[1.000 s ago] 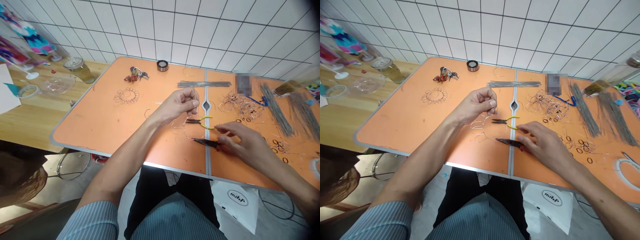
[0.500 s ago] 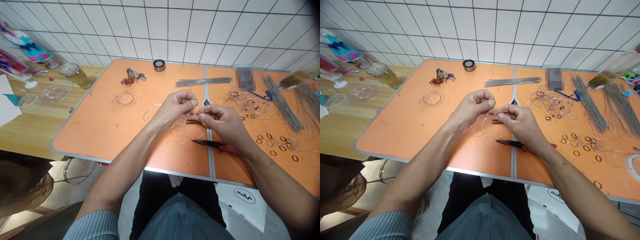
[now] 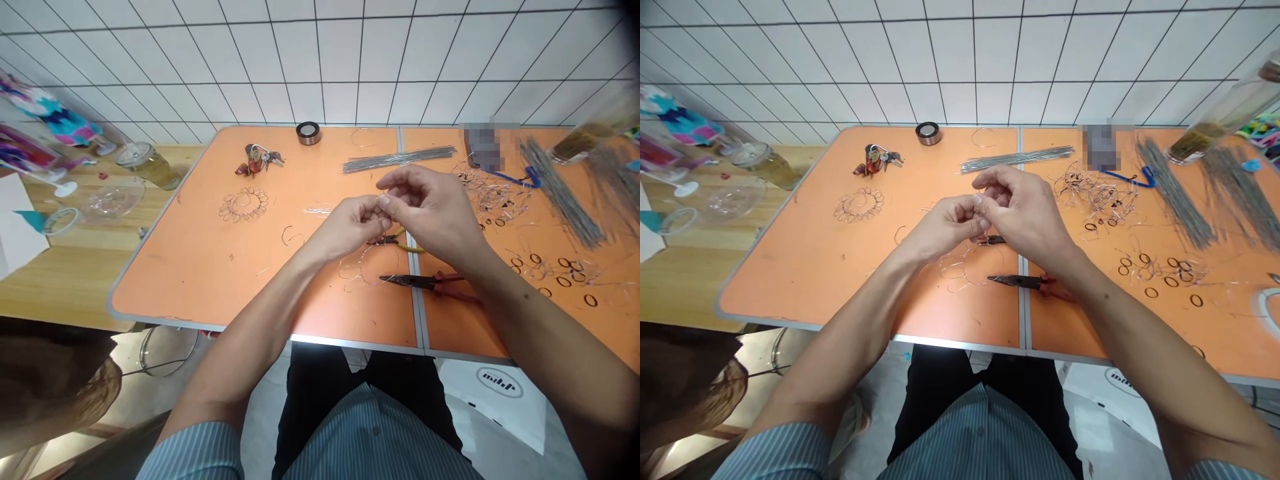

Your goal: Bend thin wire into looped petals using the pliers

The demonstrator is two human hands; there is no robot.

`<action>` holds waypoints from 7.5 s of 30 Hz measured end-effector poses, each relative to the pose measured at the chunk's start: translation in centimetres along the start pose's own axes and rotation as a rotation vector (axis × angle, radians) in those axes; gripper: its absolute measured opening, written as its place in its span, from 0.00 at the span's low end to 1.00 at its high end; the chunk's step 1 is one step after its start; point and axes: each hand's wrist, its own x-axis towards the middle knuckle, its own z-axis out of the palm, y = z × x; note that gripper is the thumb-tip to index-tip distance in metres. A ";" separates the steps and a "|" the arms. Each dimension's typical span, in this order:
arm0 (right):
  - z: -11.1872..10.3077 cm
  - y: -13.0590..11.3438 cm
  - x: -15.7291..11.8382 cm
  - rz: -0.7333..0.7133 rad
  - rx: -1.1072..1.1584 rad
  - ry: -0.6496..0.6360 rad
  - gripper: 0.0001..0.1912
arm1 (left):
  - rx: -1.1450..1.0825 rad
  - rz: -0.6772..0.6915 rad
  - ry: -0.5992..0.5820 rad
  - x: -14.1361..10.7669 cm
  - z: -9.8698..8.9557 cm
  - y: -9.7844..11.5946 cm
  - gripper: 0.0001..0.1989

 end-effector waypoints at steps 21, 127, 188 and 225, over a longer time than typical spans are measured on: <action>-2.4 1.7 0.2 0.114 0.332 0.181 0.13 | -0.257 -0.218 0.014 -0.4 0.9 -0.9 0.17; -1.3 2.0 -0.5 0.242 -0.071 -0.080 0.05 | 0.052 -0.211 0.227 -0.4 1.3 0.8 0.16; -1.6 2.8 -0.1 0.406 0.318 -0.218 0.13 | -0.154 -0.152 0.315 0.0 0.6 -0.1 0.09; -1.0 2.8 0.2 0.378 0.162 -0.190 0.09 | -0.091 -0.191 0.259 0.0 0.8 -1.0 0.09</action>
